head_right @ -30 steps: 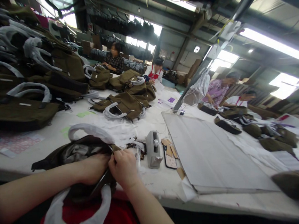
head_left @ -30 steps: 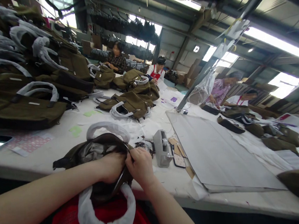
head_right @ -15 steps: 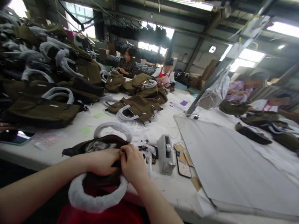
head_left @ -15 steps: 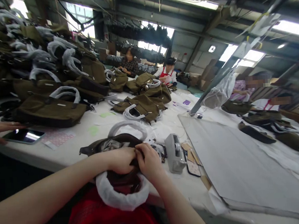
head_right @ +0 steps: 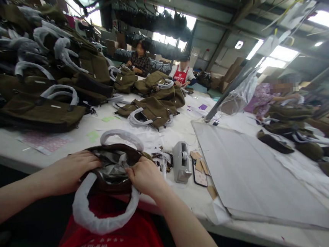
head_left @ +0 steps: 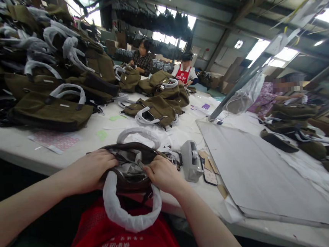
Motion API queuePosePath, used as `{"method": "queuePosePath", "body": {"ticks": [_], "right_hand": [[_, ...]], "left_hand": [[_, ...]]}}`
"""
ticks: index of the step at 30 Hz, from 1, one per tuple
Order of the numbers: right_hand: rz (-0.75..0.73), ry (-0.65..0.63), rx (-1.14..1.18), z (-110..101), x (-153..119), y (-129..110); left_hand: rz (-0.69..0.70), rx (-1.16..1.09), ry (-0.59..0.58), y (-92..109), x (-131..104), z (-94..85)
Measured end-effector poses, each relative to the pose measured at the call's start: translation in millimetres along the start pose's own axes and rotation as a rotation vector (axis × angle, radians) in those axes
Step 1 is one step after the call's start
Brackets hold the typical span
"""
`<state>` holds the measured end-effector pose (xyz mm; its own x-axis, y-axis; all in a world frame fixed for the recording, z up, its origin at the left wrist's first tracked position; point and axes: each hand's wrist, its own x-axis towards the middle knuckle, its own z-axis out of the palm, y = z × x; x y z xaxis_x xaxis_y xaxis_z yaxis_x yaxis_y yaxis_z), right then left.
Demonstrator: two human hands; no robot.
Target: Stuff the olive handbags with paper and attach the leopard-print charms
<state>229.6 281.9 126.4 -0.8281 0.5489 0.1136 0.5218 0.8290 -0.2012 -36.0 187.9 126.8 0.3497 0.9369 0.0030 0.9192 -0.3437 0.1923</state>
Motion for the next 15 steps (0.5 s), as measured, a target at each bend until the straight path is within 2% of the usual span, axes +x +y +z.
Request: {"method": "queuePosePath", "body": {"ticks": [4,8,12,15], "right_hand": [[0.042,-0.027,-0.056,1,6,10],[0.036,-0.005,0.094,-4,11,26],[0.057,0.062,0.298,-13,11,29],[-0.039,0.11,0.384,-15,19,22]], "left_hand": [[-0.05,0.096,-0.162,-12,22,-4.4],[-0.119,0.111,-0.212,-21,38,-19.0],[-0.15,0.085,-0.236,-15,48,-33.8],[-0.134,0.072,-0.27,-4,55,-42.5]]}}
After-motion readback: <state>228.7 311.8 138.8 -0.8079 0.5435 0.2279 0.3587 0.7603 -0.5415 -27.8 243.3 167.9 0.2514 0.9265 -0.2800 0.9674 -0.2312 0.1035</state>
